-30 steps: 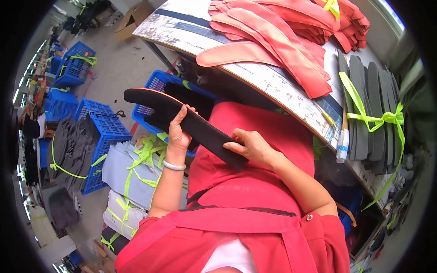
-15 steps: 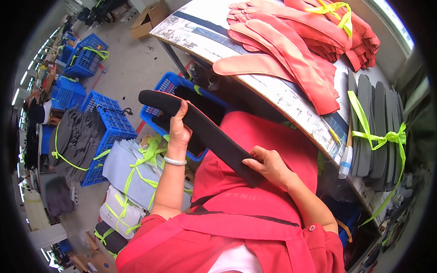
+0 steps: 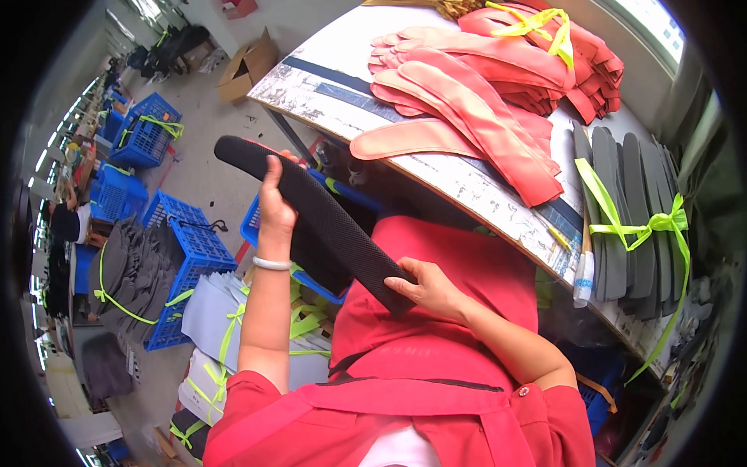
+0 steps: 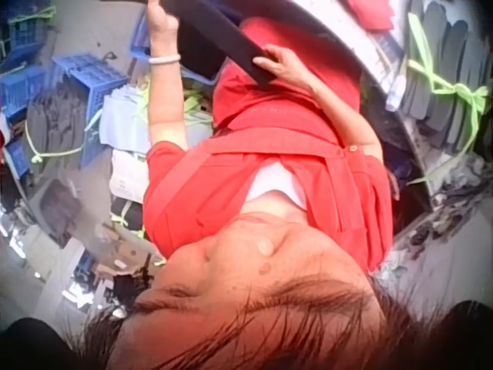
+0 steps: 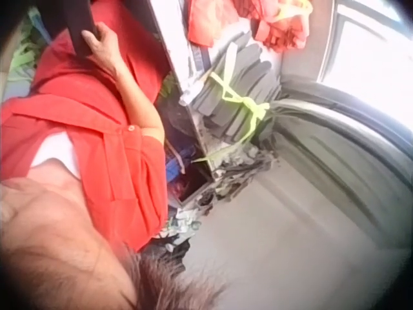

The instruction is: Manually assembling footwear components by inserting padding into fabric sleeves and sewing the ends.

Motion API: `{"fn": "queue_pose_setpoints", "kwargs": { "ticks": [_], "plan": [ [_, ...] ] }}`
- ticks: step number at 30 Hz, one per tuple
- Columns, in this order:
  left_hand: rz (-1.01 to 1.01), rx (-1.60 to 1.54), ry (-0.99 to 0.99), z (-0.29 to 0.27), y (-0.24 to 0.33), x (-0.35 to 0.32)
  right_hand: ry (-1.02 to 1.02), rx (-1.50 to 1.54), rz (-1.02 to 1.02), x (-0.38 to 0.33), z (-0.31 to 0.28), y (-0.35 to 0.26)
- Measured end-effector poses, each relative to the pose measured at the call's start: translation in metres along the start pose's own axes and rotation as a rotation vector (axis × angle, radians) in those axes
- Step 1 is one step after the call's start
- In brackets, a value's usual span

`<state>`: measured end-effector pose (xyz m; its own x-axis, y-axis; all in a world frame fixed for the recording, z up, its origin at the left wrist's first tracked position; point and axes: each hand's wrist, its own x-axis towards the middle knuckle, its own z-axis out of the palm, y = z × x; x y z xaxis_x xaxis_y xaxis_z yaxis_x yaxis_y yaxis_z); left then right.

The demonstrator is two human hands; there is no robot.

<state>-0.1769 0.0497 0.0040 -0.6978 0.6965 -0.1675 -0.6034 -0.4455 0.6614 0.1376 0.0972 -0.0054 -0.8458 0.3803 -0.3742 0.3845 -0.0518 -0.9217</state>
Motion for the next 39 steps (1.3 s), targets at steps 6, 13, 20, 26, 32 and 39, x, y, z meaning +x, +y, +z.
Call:
{"fn": "queue_pose_setpoints", "kwargs": {
  "ticks": [6, 13, 20, 26, 32, 39],
  "plan": [
    [-0.004, 0.051, 0.048, -0.021, 0.008, 0.024, 0.008, -0.246, -0.065, -0.007, 0.010, -0.003],
    [0.053, 0.461, -0.065, 0.019, 0.040, 0.038, -0.198, -0.406, -0.154, 0.003, 0.001, 0.013],
    [-0.382, 0.979, -0.490, 0.049, -0.018, -0.082, 0.305, 0.022, -0.393, 0.031, -0.043, -0.047],
    [-0.647, 0.696, -0.630, 0.023, -0.068, -0.123, 0.418, -0.453, -0.567, 0.027, -0.014, -0.035],
    [-0.548, 0.838, -0.567, 0.007, -0.087, -0.135, 0.377, -0.101, -0.241, 0.036, -0.017, -0.006],
    [-0.634, 0.744, -0.504, 0.004, -0.099, -0.133, 0.329, -0.173, -0.089, 0.049, -0.012, 0.004]
  ]
}}
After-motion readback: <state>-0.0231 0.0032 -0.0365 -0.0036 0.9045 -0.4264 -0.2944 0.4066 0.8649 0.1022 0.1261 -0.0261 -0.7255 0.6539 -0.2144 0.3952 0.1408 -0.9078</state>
